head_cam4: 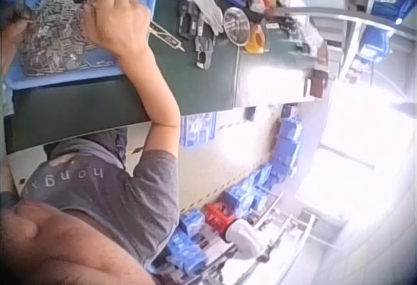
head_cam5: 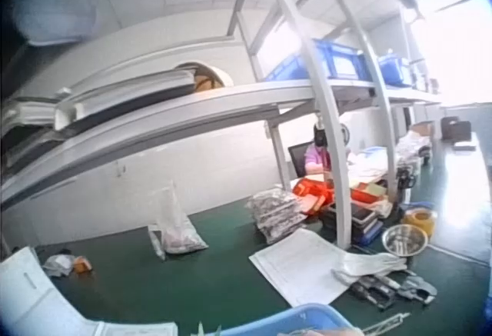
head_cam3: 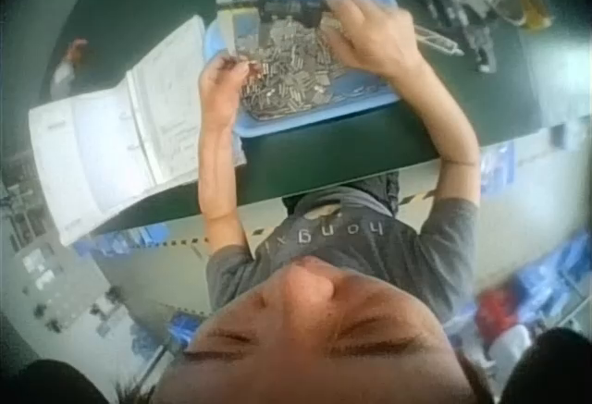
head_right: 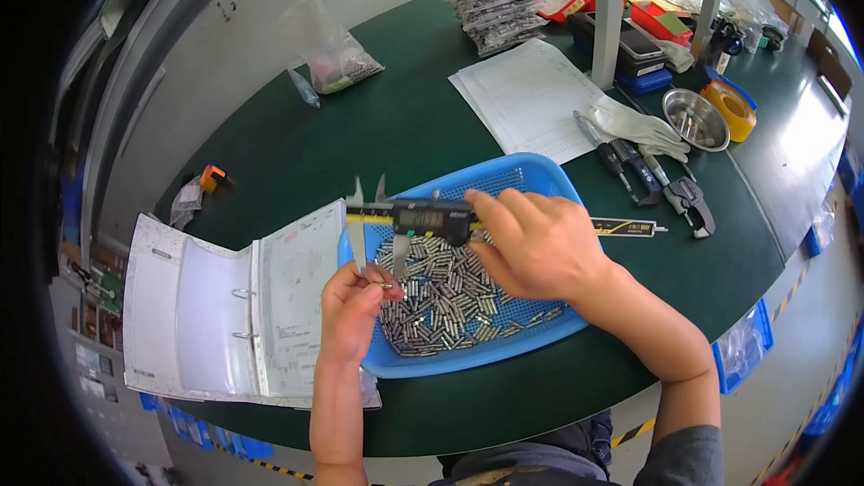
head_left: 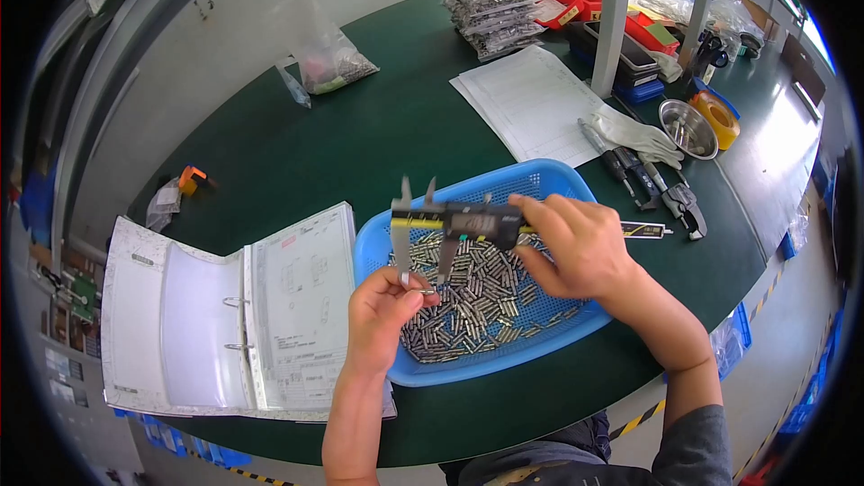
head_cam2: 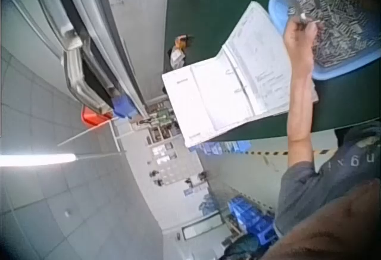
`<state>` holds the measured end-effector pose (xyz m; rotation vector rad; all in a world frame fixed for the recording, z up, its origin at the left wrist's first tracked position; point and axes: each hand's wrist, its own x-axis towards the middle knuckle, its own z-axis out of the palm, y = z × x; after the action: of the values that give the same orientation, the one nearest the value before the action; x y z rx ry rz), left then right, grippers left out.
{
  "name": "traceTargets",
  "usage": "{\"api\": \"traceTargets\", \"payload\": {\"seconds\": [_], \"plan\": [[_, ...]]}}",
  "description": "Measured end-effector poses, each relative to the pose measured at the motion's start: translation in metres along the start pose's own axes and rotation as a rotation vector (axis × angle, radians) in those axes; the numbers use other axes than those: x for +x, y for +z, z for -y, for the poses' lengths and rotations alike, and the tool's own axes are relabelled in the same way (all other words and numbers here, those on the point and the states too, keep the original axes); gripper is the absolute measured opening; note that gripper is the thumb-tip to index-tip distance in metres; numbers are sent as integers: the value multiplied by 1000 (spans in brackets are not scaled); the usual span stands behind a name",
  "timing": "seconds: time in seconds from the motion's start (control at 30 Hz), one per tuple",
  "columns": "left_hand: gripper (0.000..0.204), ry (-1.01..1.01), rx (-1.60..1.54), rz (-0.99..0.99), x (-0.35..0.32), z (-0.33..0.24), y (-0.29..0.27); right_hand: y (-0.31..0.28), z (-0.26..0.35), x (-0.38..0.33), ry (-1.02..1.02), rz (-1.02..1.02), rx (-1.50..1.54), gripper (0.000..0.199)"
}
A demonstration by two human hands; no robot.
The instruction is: Measuring small mechanical components with a digital caliper at a factory workbench.
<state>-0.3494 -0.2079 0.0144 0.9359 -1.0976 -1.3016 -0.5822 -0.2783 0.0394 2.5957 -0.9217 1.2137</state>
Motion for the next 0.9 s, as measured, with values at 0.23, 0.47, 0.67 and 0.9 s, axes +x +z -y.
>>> {"api": "traceTargets", "payload": {"seconds": [0.23, 0.47, 0.67, 0.9], "plan": [[9, -105, -647, 178, 5, 2, -16, -1, -5, 2, -4, -39, -22, 39], [8, -140, -698, 190, 5, 5, -20, -1, -3, 3, -76, -55, 1, 41], [9, -143, -641, 224, 6, 3, -19, -1, -4, 2, -104, -47, 6, 41], [10, -144, -440, 160, 2, -2, -11, -1, 1, 3, -129, 13, -5, 38]]}}
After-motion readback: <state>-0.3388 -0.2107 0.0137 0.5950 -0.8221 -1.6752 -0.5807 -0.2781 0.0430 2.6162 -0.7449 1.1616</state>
